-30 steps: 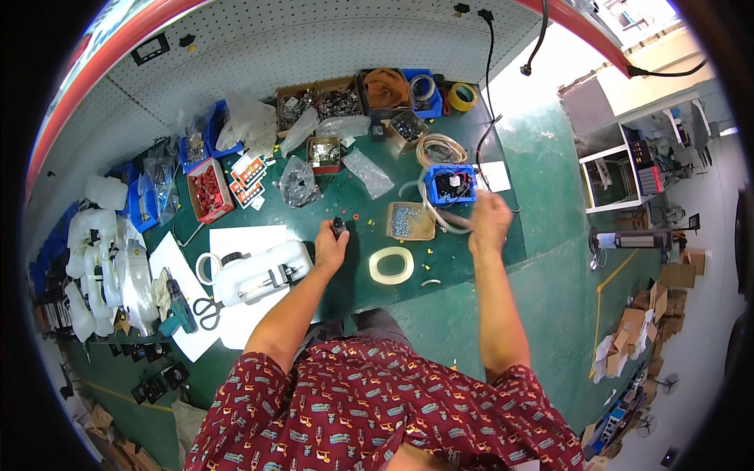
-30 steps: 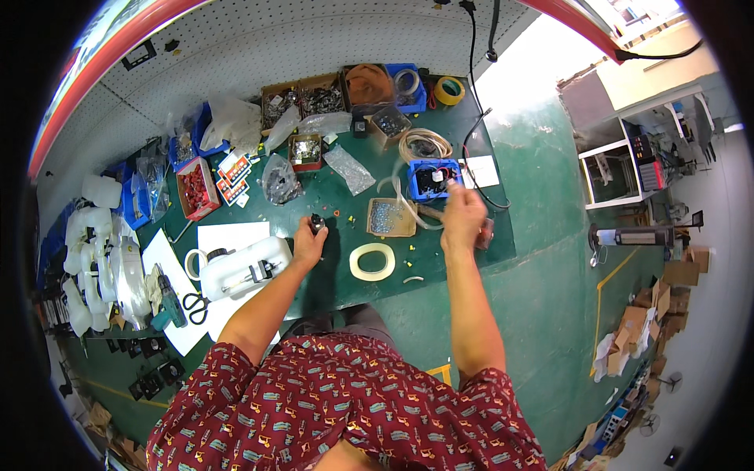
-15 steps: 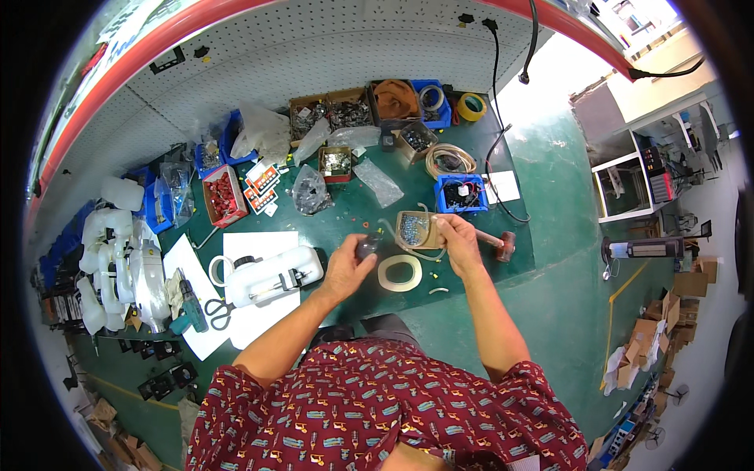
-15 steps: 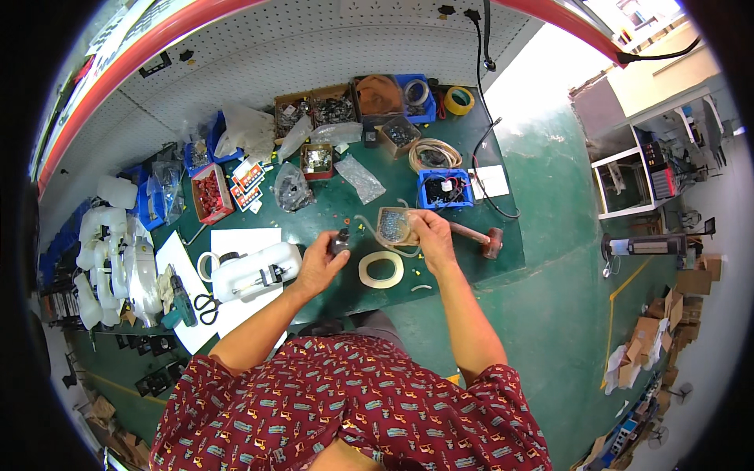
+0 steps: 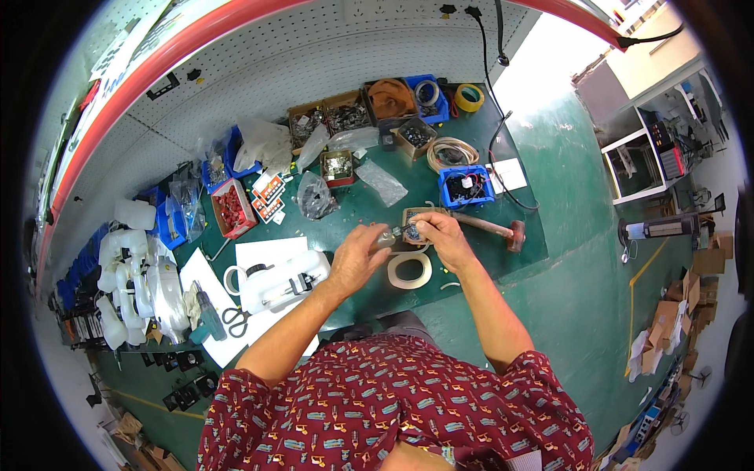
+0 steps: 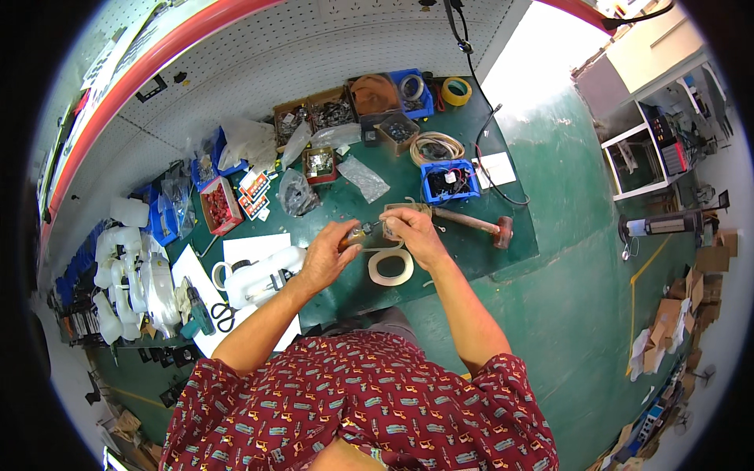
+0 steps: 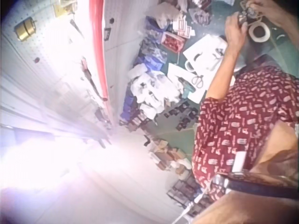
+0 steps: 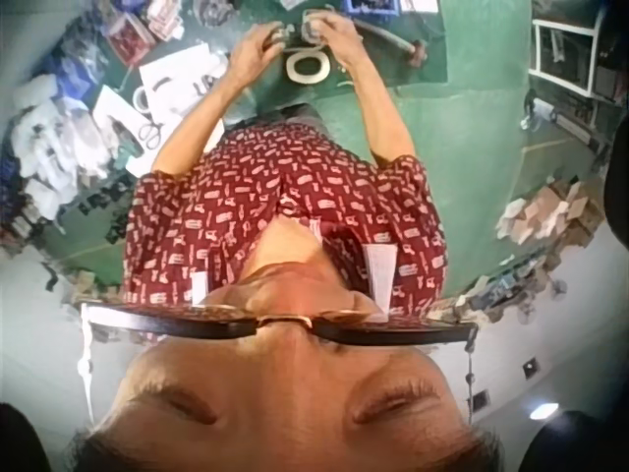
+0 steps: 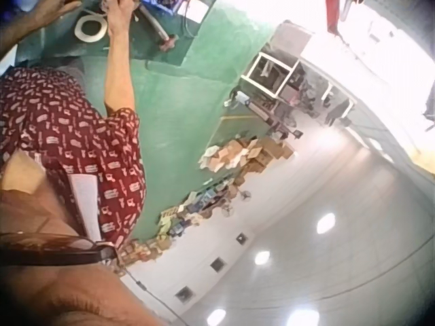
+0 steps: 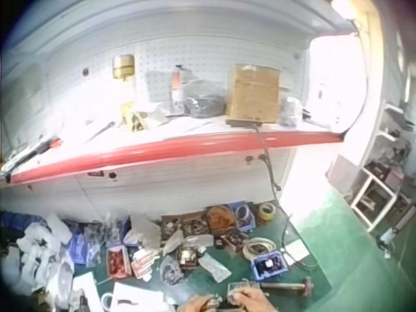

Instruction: The person assembles a white plastic housing by hand, then uses a cordless drill to drive screws into a black metal frame. They handle screws, a drill, and plastic components on a cluttered workbench.

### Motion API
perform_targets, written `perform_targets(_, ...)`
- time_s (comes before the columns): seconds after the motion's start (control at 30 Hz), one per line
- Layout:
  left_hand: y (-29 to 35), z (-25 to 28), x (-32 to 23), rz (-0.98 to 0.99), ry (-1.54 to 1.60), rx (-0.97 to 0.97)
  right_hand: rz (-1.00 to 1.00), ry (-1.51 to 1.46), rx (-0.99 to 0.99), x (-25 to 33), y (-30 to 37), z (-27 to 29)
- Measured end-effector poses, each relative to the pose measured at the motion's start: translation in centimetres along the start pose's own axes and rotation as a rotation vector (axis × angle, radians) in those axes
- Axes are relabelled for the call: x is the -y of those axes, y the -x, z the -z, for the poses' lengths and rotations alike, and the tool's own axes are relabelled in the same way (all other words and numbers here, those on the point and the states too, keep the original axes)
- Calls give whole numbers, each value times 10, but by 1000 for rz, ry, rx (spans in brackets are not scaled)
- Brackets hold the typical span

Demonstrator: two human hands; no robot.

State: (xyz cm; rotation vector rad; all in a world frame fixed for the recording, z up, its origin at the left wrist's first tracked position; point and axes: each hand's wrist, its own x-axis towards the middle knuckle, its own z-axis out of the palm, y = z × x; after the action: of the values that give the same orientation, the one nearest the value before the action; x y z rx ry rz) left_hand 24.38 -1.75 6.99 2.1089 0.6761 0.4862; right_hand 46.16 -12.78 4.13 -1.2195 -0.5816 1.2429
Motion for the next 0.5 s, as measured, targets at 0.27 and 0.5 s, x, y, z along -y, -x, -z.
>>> perform_targets(0.27, -3, 1, -2, 18, 26, -2, -7, -96, 7, 1, -1, -1)
perform_targets(0.5, -5, 3, 0, 19, 19, 13, -11, -159, 18, -3, -2, 0)
